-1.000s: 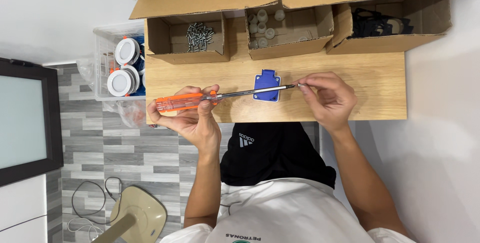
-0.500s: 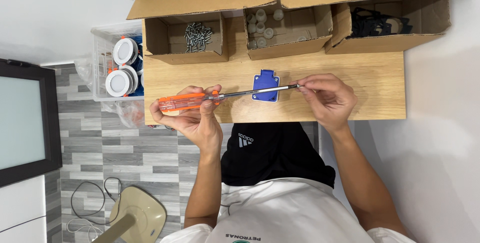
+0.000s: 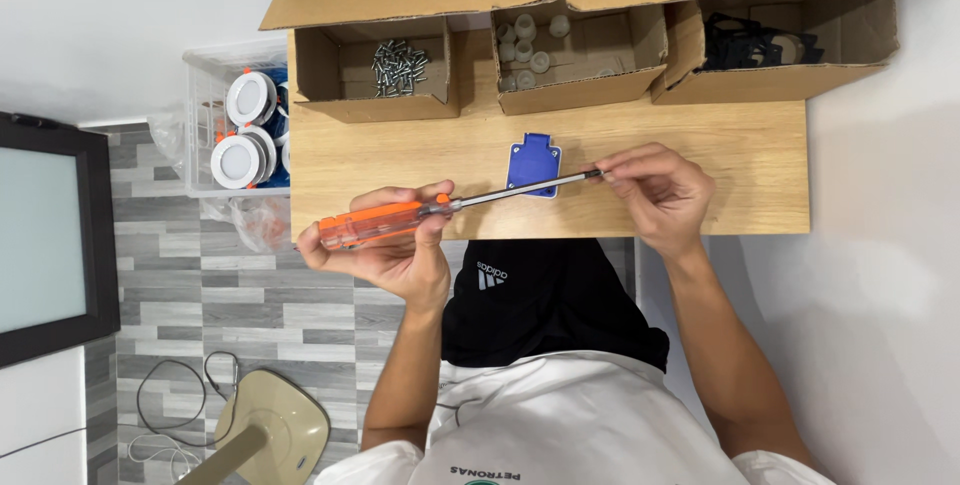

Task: The person assembles a blue electrical socket by inserting a black internal component and securing it with a white plastic cover. They use a screwdriver to tighten screws on the cover, then place the finished assembly into a cardboard box.

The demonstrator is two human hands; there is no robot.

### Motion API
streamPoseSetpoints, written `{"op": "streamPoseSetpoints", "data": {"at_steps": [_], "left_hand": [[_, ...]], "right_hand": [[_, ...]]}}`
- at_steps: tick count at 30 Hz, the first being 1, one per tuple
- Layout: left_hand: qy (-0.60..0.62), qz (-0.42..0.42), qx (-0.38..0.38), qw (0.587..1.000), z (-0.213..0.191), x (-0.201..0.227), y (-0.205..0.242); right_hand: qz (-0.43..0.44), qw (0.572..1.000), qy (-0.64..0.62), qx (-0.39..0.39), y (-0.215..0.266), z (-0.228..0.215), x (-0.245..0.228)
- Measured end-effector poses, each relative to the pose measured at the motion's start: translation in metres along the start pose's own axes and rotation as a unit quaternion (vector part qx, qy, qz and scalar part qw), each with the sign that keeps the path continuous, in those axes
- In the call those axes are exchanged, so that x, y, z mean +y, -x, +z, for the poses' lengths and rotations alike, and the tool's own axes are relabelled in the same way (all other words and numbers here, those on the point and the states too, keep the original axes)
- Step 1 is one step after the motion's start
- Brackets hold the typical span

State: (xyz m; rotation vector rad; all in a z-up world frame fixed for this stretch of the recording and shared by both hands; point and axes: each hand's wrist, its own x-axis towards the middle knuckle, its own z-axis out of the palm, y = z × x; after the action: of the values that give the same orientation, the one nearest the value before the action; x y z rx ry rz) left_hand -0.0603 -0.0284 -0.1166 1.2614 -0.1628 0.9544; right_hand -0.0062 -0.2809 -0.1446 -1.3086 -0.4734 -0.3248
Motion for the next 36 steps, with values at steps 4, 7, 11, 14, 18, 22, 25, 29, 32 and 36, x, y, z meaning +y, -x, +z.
{"op": "streamPoseSetpoints", "data": {"at_steps": [4,7,11,14,18,22,25,29,32,36], "left_hand": [[0.008,0.054,-0.059,0.997,0.015,0.019,-0.019],[0.059,0.054,-0.104,0.991,0.031,0.032,-0.034],[0.203,-0.087,-0.210,0.952,0.052,0.032,-0.028],[0.151,-0.201,-0.421,0.872,0.079,0.088,-0.073],[0.027,-0.102,-0.524,0.845,0.087,0.071,-0.073],[0.084,-0.076,-0.493,0.863,0.089,0.053,-0.067],[0.026,0.003,-0.509,0.860,0.079,0.044,-0.082],[-0.152,0.031,-0.625,0.765,0.049,0.012,-0.096],[-0.186,-0.044,-0.685,0.703,0.031,-0.007,-0.089],[-0.164,-0.018,-0.651,0.741,0.026,-0.008,-0.087]], "right_hand": [[-0.011,0.999,-0.009,-0.031,-0.006,0.008,-0.007],[-0.057,0.997,0.009,-0.049,-0.020,0.000,-0.016],[-0.148,0.984,0.039,-0.088,-0.048,-0.012,-0.056],[-0.131,0.970,0.080,-0.189,-0.060,-0.005,-0.113],[-0.157,0.939,0.102,-0.289,-0.078,0.000,-0.143],[-0.095,0.949,0.167,-0.249,-0.085,0.017,-0.174],[-0.078,0.959,0.158,-0.221,-0.077,-0.004,-0.169],[-0.143,0.959,0.174,-0.170,-0.079,-0.020,-0.157],[-0.133,0.965,0.147,-0.172,-0.085,-0.014,-0.154],[-0.144,0.959,0.186,-0.160,-0.089,-0.004,-0.152]]}}
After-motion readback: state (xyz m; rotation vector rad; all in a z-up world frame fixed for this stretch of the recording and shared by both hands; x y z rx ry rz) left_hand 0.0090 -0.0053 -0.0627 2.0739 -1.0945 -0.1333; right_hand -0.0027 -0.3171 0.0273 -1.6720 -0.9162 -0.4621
